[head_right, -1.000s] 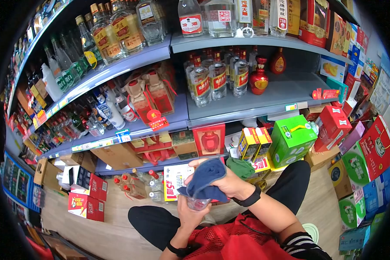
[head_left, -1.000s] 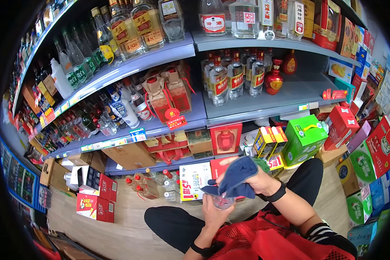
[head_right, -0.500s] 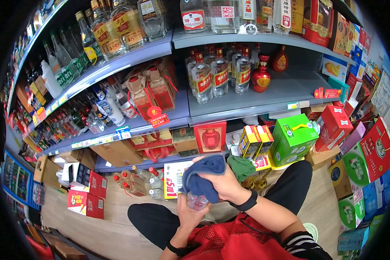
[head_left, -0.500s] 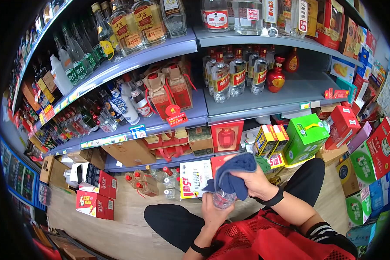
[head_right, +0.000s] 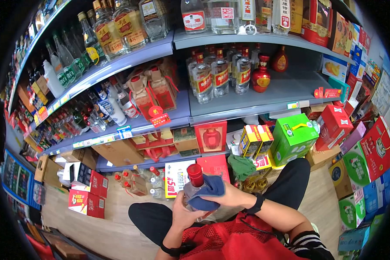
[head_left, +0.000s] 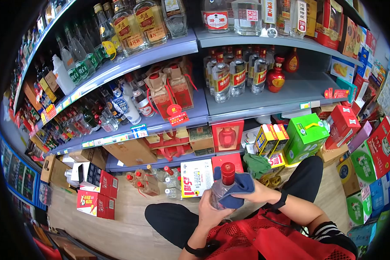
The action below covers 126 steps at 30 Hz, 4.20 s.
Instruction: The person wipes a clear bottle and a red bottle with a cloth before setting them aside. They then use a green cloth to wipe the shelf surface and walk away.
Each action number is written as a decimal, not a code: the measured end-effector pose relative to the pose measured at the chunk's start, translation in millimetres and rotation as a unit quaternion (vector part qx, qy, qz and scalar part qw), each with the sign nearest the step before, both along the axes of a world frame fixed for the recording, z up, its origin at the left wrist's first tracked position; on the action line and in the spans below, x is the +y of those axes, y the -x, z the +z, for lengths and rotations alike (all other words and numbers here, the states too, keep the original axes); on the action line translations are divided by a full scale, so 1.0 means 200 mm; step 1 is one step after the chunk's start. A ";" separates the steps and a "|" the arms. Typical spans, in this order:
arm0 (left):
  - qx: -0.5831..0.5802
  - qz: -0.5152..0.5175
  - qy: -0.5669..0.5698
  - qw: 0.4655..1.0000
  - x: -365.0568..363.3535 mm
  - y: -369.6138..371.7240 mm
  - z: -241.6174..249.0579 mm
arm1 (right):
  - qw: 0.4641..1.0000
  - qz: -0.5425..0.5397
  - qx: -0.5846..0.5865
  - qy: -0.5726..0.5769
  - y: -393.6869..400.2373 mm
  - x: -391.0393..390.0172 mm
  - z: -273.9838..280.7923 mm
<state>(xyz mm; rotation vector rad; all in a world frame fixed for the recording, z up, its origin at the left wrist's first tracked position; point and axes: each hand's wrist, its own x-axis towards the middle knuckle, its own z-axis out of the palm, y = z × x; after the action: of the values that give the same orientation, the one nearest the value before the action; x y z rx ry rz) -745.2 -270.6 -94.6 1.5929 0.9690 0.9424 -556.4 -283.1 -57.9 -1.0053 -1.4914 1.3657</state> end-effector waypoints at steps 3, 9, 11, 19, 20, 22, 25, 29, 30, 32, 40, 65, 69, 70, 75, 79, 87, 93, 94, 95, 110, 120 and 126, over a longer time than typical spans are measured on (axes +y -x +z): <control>-0.025 -0.048 0.052 0.997 -0.01 -0.01 -0.07 | 1.000 0.002 0.005 -0.008 0.00 0.04 0.08; 0.058 0.079 -0.038 0.994 -0.09 -0.14 -0.08 | 0.934 -0.247 -0.203 -0.161 0.16 0.06 0.12; 0.075 0.081 -0.082 0.990 -0.07 -0.13 -0.08 | 0.927 -0.239 -0.215 -0.191 0.15 0.07 0.08; 0.005 0.010 0.014 1.000 -0.04 -0.02 -0.09 | 0.902 -0.205 -0.224 -0.308 0.07 0.08 0.08; -0.022 -0.004 0.042 0.999 -0.05 -0.02 -0.04 | 0.920 -0.223 -0.184 -0.264 0.09 0.07 0.08; -0.050 -0.031 0.077 0.995 -0.06 -0.02 -0.01 | 0.954 -0.247 -0.088 -0.145 0.10 0.06 0.09; -0.066 -0.058 0.091 0.992 -0.06 -0.01 0.00 | 0.966 -0.255 0.031 -0.010 0.12 0.04 0.09; -0.085 -0.040 0.077 0.993 -0.08 -0.05 -0.01 | 0.971 -0.226 0.009 -0.077 0.11 0.03 0.08; -0.082 -0.031 0.066 0.994 -0.09 -0.05 -0.01 | 0.968 -0.212 -0.030 -0.132 0.11 0.02 0.09; 0.008 -0.012 0.006 1.000 -0.09 -0.05 -0.03 | 0.946 -0.202 -0.123 -0.224 0.10 0.02 0.12; -0.039 -0.033 0.070 0.996 -0.09 -0.04 0.02 | 0.962 -0.184 -0.077 -0.184 0.06 0.03 0.10; -0.042 -0.019 0.075 0.996 -0.05 -0.04 0.07 | 0.995 -0.057 0.071 -0.040 0.04 0.00 0.14; 0.092 0.081 -0.105 0.987 -0.05 -0.08 0.06 | 0.986 -0.134 0.071 -0.064 0.12 -0.06 0.10; 0.119 0.099 -0.156 0.976 -0.06 -0.09 0.05 | 0.985 -0.158 0.052 -0.053 0.14 -0.07 0.12; 0.147 0.098 -0.183 0.967 -0.08 -0.11 0.03 | 0.986 -0.164 0.038 0.005 0.10 0.00 0.10; 0.038 -0.031 -0.012 0.999 -0.01 -0.05 0.04 | 0.996 0.055 0.058 -0.026 -0.03 0.15 0.02; -0.101 -0.221 0.143 0.959 0.12 -0.01 0.02 | 0.980 0.169 0.109 -0.011 -0.08 0.26 0.07; 0.074 0.011 -0.082 0.994 0.02 -0.07 0.12 | 0.985 -0.167 -0.043 -0.003 0.06 0.10 0.18; 0.145 0.046 -0.144 0.978 0.01 -0.07 0.12 | 0.978 -0.203 -0.029 -0.020 0.10 0.08 0.15; 0.137 0.073 -0.150 0.976 0.01 -0.08 0.11 | 0.970 -0.238 -0.015 -0.041 0.13 0.06 0.12; -0.068 -0.062 0.080 0.993 0.03 0.04 0.14 | 0.906 -0.011 0.367 0.209 -0.06 0.10 -0.06; -0.002 -0.030 -0.006 1.000 -0.02 0.02 0.16 | 0.955 0.093 0.271 0.072 -0.06 0.08 0.06; 0.070 0.051 -0.100 0.991 -0.04 -0.01 0.15 | 0.999 0.000 0.035 0.021 0.03 0.05 0.24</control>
<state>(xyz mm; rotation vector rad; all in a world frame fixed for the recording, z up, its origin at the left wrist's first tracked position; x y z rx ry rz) -743.0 -278.1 -65.0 1.8102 1.0888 1.0348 -562.0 -272.1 -9.5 -0.9738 -1.4149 1.4230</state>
